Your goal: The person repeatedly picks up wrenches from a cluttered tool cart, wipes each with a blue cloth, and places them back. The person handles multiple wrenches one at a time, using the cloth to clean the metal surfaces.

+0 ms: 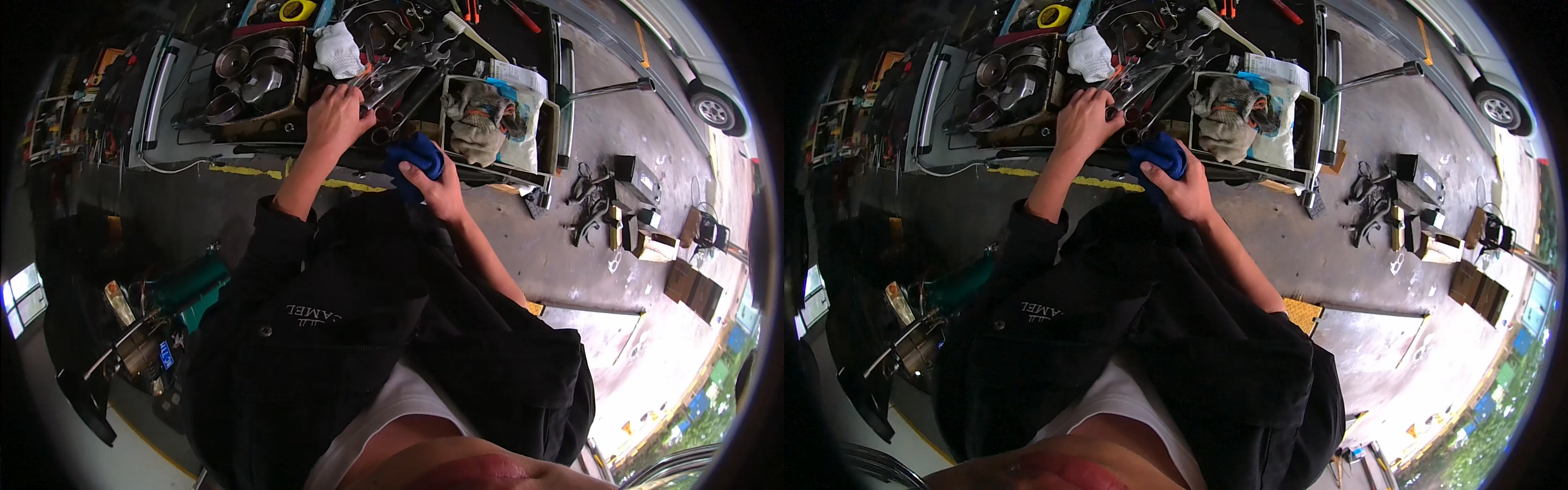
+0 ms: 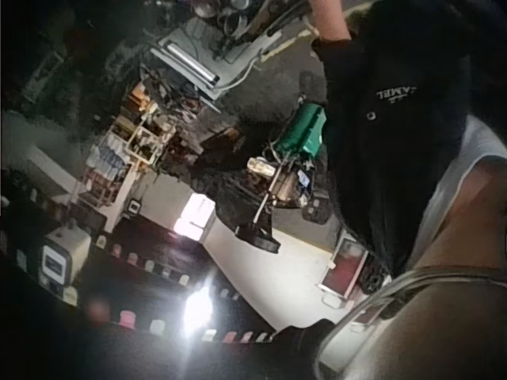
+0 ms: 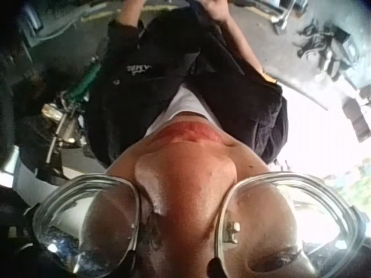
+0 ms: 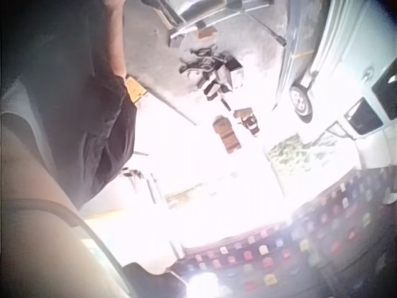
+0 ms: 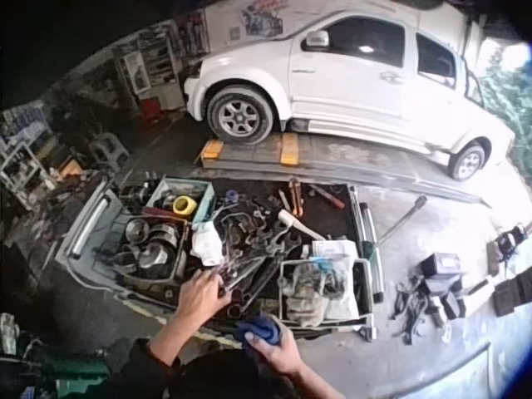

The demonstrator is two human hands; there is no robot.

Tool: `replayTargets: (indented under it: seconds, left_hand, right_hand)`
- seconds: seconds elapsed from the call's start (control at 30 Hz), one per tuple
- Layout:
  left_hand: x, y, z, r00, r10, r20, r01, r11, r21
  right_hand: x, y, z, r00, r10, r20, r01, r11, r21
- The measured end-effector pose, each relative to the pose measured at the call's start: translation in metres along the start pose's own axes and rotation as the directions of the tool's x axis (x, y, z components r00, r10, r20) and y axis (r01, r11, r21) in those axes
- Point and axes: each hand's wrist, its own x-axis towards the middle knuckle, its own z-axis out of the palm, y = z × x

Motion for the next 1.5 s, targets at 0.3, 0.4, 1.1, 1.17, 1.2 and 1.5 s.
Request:
replayTargets:
  seconds: [0.3, 0.4, 1.1, 1.17, 1.2, 1.5]
  left_hand:
    - [-0.031, -0.013, -0.021, 0.953, -0.013, 0.301, 0.077, 0.976, -0.201]
    - [-0.045, -0.025, -0.026, 0.928, 0.000, 0.372, 0.133, 0.933, -0.334]
    - [-0.169, -0.113, 0.000, 0.731, 0.003, 0.682, 0.680, 0.073, -0.729]
    - [-0.182, -0.138, 0.020, 0.803, 0.107, 0.586, 0.571, 0.141, -0.808]
    - [-0.186, -0.146, 0.026, 0.830, 0.162, 0.534, 0.509, 0.169, -0.844]
    - [-0.192, -0.182, 0.027, 0.769, 0.431, 0.472, 0.522, 0.004, -0.853]
  right_hand:
    - [0.000, 0.003, 0.012, 1.000, -0.016, -0.010, 0.016, 0.998, 0.060]
    - [0.002, 0.008, 0.015, 0.999, 0.007, -0.031, -0.006, 1.000, 0.015]
    - [0.016, 0.012, 0.155, 0.790, -0.489, 0.371, 0.573, 0.370, -0.731]
    - [0.016, 0.018, 0.164, 0.774, -0.492, 0.399, 0.585, 0.313, -0.748]
    - [0.015, 0.021, 0.168, 0.770, -0.496, 0.401, 0.582, 0.292, -0.759]
    - [0.052, 0.027, 0.152, 0.742, -0.657, 0.134, 0.249, 0.083, -0.965]
